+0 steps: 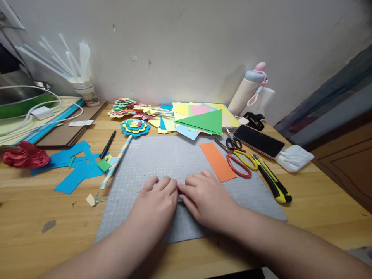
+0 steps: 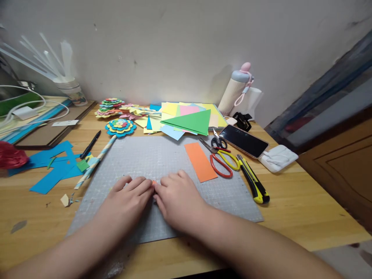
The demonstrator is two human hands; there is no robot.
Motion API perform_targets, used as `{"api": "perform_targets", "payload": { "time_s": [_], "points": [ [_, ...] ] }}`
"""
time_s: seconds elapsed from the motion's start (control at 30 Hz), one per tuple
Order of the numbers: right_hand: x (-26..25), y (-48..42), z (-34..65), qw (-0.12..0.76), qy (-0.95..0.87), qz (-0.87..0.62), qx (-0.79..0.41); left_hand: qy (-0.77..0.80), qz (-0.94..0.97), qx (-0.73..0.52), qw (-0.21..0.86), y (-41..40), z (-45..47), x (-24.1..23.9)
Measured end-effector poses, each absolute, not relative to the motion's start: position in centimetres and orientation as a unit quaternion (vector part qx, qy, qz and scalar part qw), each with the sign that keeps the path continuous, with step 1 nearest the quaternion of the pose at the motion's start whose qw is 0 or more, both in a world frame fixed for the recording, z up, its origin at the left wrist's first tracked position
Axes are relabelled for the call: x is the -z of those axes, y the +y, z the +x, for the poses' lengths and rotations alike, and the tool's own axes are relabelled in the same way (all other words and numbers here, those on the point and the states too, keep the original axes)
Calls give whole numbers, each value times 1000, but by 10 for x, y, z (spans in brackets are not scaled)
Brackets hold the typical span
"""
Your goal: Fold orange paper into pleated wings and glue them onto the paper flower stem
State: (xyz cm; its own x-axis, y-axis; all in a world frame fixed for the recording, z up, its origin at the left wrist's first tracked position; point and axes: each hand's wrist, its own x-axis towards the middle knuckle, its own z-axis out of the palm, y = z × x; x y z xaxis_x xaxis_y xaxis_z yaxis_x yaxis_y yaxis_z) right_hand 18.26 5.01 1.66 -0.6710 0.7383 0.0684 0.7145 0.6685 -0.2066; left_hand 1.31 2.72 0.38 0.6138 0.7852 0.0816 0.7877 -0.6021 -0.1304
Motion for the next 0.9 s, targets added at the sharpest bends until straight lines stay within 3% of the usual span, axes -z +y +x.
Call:
{"api": "perform_targets", "payload": {
  "time_s": [0.23, 0.73, 0.83, 0.9],
  "points": [
    [-21, 48, 181, -36, -889, -452, -64, -509, -860, -5, 36, 25, 7, -16],
    [-29, 57, 202, -146, -837, -528, -14, -530, -847, -2, -27, 31, 3, -25],
    [-33, 58, 204, -117, -837, -534, -6, -532, -846, 10, -36, 33, 5, -23],
    [-36, 58, 202, -39, -844, -535, 11, -534, -844, 19, -42, 34, 6, -22]
  ]
}}
